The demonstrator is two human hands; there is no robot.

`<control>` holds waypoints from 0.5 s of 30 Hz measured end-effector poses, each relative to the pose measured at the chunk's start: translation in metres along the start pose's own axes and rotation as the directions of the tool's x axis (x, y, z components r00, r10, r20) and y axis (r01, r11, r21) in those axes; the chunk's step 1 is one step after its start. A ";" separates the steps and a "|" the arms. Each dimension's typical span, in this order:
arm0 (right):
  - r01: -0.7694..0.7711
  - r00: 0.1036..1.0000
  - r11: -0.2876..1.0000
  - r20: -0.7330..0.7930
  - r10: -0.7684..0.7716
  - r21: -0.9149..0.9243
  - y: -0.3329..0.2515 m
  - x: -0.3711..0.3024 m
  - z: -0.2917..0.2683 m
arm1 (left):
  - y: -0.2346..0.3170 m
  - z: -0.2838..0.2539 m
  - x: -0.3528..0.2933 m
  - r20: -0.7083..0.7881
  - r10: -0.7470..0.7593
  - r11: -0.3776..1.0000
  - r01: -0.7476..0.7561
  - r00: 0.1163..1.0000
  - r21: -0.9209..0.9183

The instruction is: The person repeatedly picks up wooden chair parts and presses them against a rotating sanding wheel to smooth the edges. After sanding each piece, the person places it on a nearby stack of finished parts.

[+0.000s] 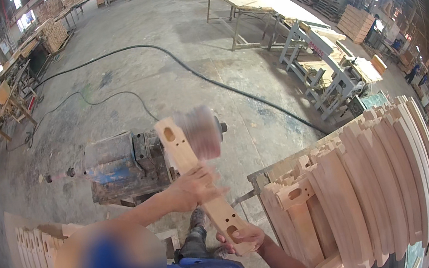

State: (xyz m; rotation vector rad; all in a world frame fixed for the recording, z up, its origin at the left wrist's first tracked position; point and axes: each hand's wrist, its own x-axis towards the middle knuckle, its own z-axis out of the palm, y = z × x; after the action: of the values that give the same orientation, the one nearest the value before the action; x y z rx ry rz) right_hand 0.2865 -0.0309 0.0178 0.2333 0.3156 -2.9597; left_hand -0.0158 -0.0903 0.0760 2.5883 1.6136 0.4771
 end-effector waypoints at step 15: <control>0.308 0.941 0.937 -0.093 -0.325 -0.162 -0.062 0.135 -0.048 | -0.076 0.079 0.067 -0.211 -0.604 0.791 0.610 0.769 -0.044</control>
State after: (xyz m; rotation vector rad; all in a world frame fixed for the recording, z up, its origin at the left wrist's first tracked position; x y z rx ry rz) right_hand 0.1513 0.0212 -0.0396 0.3726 0.6392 -3.2249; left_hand -0.0319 0.0123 0.0004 1.8854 2.3968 0.6863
